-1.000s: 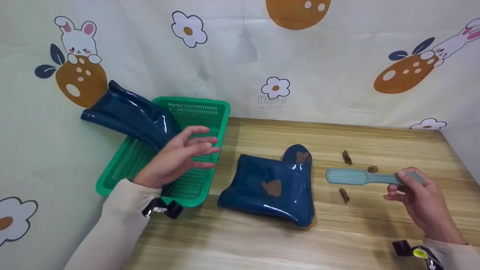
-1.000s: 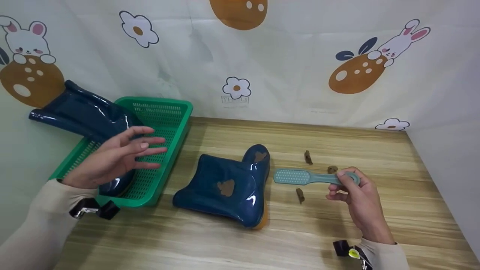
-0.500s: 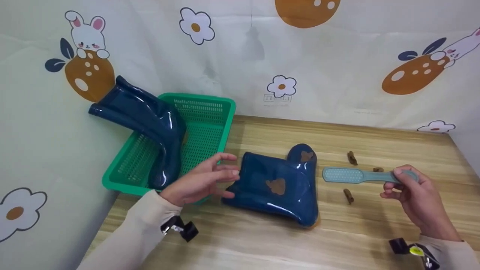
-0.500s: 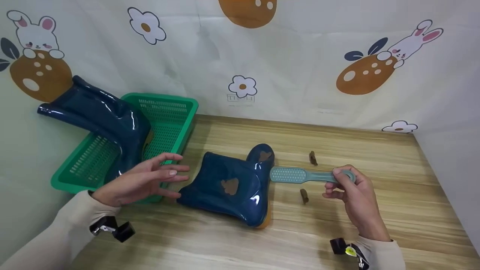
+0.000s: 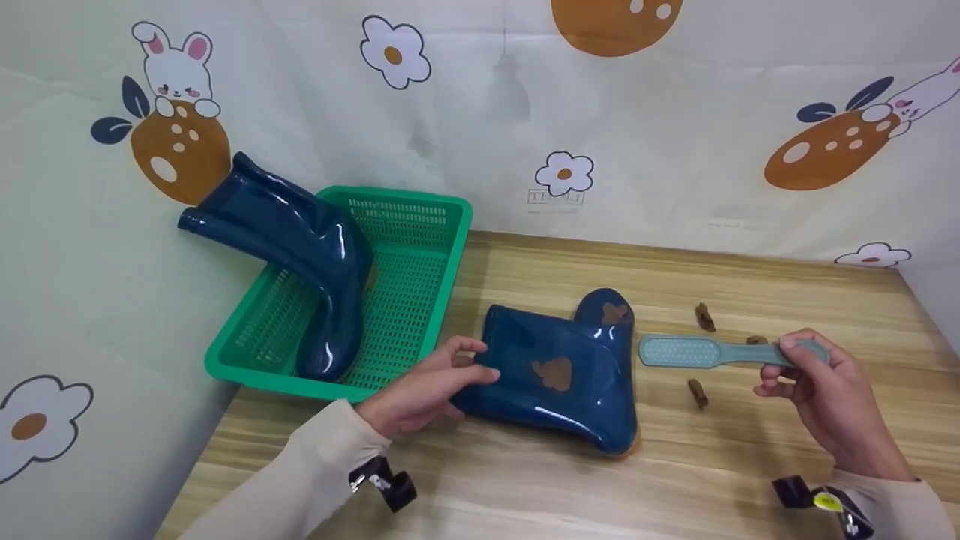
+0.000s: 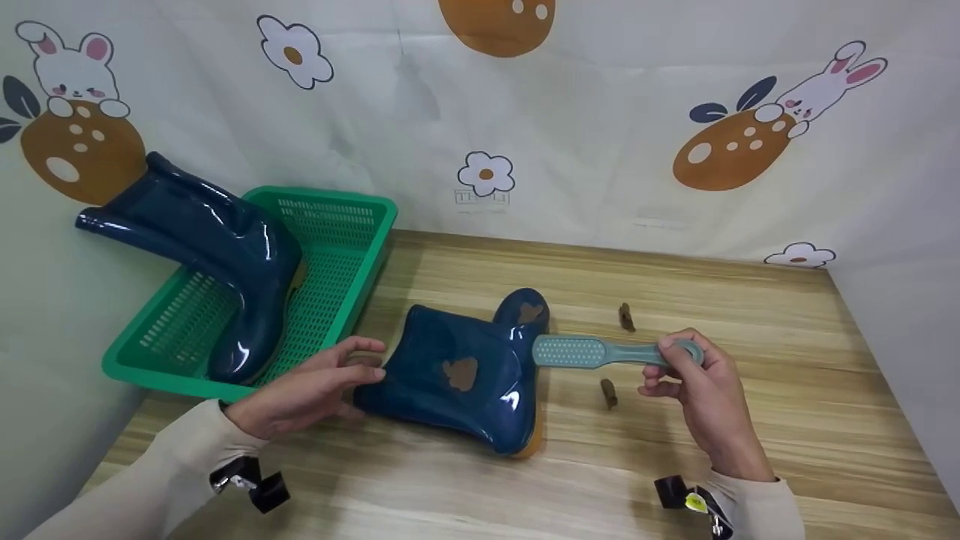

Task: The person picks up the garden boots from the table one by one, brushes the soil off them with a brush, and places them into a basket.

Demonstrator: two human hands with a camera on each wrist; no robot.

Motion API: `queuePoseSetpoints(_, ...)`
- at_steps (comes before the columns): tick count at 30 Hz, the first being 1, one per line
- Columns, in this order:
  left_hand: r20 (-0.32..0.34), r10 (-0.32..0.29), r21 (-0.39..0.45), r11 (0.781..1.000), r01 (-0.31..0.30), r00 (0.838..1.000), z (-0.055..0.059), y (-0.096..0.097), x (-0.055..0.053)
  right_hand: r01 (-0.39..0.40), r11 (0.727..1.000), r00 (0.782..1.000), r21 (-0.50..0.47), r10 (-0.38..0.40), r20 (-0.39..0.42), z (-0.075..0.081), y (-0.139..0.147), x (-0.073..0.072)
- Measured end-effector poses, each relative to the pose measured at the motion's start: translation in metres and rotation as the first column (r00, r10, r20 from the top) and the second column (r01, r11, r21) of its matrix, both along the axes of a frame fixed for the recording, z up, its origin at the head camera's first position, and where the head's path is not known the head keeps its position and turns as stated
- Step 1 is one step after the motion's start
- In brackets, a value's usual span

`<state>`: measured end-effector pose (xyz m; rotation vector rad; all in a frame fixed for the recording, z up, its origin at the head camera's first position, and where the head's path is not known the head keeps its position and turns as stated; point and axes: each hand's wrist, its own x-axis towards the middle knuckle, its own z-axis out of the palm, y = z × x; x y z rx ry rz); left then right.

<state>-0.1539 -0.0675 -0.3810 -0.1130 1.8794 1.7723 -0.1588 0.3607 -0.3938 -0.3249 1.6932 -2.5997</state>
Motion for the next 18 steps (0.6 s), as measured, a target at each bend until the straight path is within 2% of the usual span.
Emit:
queuePoseSetpoints(4,0.003,0.037,-0.07,0.997,-0.037,0.999,-0.008,0.007,0.001,-0.005,1.0,1.0,0.01,0.005,0.006,-0.001,-0.001,0.0)
queuePoseSetpoints(9,-0.08,0.038,-0.211,0.976,-0.054,0.996,-0.016,0.011,0.005,-0.012,1.0,1.0,0.009,0.012,0.007,-0.002,-0.002,-0.001)
queuePoseSetpoints(12,-0.107,0.023,-0.271,0.961,-0.052,0.994,-0.017,0.013,0.005,-0.012,1.0,1.0,0.014,0.012,0.003,-0.002,-0.003,-0.002)
queuePoseSetpoints(15,-0.127,0.029,-0.254,0.965,-0.061,0.992,-0.014,0.015,0.004,-0.022,1.0,1.0,0.019,0.022,-0.01,-0.002,-0.004,-0.002)
queuePoseSetpoints(18,-0.141,0.064,-0.21,0.973,-0.093,0.988,-0.006,0.018,0.002,-0.042,0.999,0.999,0.009,0.042,-0.032,-0.003,-0.006,-0.003)
